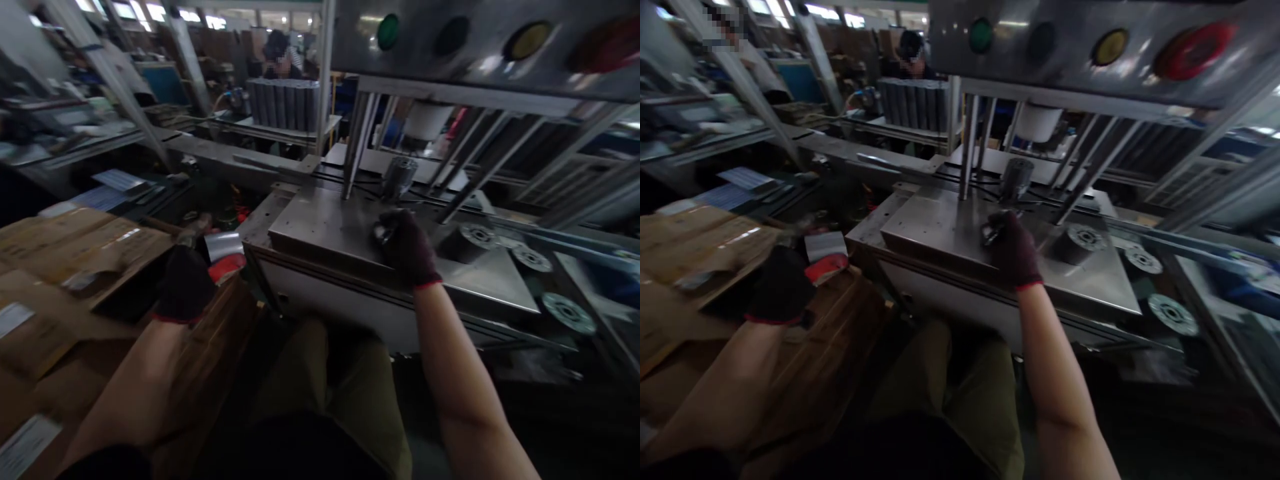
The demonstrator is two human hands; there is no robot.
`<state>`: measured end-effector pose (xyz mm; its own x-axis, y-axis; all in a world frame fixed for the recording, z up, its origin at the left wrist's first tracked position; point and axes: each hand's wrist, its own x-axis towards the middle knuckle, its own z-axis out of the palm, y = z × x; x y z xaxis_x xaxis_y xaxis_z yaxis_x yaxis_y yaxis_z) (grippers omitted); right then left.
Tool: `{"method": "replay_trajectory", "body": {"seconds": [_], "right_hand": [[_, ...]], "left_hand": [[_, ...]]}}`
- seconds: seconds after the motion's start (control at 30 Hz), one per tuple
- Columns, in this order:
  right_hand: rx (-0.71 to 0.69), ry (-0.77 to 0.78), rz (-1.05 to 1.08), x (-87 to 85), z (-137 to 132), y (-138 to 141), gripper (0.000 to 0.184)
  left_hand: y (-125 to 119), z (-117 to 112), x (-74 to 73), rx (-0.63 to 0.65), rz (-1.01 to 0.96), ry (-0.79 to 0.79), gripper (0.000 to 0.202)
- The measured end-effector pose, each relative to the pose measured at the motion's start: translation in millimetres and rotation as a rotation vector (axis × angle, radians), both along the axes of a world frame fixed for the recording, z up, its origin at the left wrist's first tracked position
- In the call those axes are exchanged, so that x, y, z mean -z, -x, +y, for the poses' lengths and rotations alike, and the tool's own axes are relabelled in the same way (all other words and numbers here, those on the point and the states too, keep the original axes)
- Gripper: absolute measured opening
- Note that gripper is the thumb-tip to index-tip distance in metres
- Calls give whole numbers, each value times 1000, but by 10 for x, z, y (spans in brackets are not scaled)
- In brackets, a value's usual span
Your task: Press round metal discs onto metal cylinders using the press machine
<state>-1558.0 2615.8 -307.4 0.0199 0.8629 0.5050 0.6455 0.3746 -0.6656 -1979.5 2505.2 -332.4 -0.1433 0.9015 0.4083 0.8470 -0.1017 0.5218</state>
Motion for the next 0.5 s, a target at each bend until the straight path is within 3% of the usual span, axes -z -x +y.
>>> {"method": "replay_trajectory", "body": {"seconds": [0.1,0.2,0.27,0.37,0.5], "right_hand": [[-88,-97,156,33,64,134,27],[-162,-134,283,41,101,169,33],[-190,-142,354,45,111,155,37],[-170,-151,403,60,131,131,41],[-173,-180,377,72,143,145,46]], "left_hand": [[-721,556,-244,247,-238,-235,122],[-1495,1121,-373,437,-236,-386,88],[-1888,1406,-354,522,-221,-412,77],[-2163,1654,-213,617,-220,-387,76],[-2101,1751,-51,650,-215,-324,93]]}}
